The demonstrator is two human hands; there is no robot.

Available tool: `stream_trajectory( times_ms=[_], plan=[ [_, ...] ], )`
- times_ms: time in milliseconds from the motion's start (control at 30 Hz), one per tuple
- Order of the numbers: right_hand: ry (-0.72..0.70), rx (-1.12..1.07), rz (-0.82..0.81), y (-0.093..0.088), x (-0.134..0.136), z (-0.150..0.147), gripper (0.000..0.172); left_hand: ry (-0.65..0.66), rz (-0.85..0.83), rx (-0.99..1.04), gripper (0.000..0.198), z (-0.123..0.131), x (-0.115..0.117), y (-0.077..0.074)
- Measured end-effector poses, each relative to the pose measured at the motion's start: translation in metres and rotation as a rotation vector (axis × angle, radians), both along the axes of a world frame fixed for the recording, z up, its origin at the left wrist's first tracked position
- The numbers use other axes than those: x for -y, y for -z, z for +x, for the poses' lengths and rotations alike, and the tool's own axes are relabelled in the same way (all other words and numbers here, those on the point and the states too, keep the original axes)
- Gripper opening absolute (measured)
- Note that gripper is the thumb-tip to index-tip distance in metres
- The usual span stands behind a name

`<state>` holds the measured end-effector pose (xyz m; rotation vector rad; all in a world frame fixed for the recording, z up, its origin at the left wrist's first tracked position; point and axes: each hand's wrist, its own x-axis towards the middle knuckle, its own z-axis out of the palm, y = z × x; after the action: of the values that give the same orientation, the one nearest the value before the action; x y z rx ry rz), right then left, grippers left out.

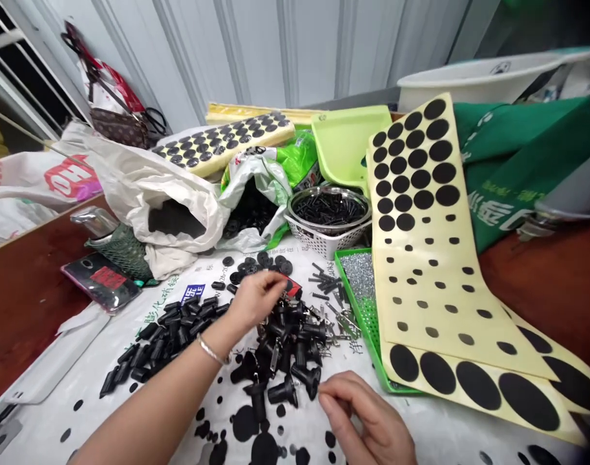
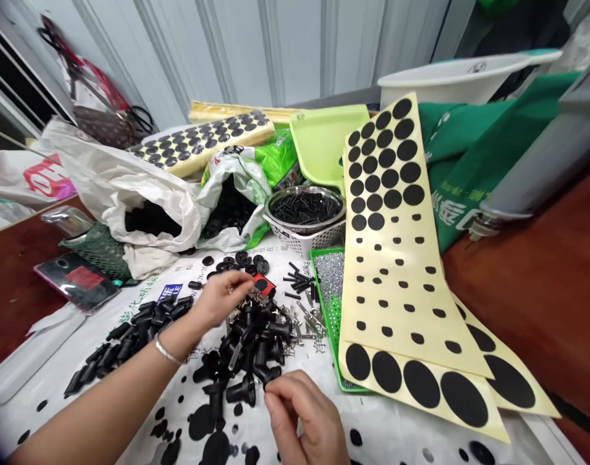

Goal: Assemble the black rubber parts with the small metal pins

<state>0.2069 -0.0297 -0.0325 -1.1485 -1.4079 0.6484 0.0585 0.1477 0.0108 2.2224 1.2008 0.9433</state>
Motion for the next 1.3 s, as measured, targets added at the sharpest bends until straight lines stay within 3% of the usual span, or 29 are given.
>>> stream_trajectory(
  times_ms=[100,200,433,633,767,833,967,1100,1300],
  plan=[
    [-0.033,0.060,0.007,0.002,0.001,0.007,0.012,-0.086,0.006,0.025,0.020,0.008,-0.017,-0.003],
    [-0.088,0.114,0.007,0.005,0.003,0.010,0.019,-0.127,-0.015,0.046,0.023,0.004,-0.014,-0.008],
    [-0.102,0.338,0.024,-0.001,-0.006,0.003,0.015,-0.141,0.074,-0.092,0.016,-0.040,0.050,-0.008],
    [0.028,0.794,0.035,-0.017,-0.026,-0.009,0.025,-0.231,0.062,-0.006,0.013,-0.085,0.108,0.013],
    [-0.048,1.257,-0.149,-0.028,-0.042,-0.018,0.023,-0.203,0.043,0.017,0.012,-0.099,0.139,0.038],
    [-0.093,1.385,-0.206,-0.033,-0.050,-0.021,0.022,-0.179,0.041,0.033,0.012,-0.103,0.149,0.050],
    [-0.132,1.502,-0.221,-0.041,-0.059,-0.024,0.020,-0.142,0.078,0.078,0.013,-0.106,0.156,0.063],
    [-0.177,1.594,-0.214,-0.046,-0.061,-0.029,0.019,-0.125,0.078,0.114,0.013,-0.108,0.154,0.064],
    [-0.356,1.668,-0.143,-0.052,-0.067,-0.026,0.016,-0.100,0.087,0.104,0.012,-0.109,0.155,0.065]
  ],
)
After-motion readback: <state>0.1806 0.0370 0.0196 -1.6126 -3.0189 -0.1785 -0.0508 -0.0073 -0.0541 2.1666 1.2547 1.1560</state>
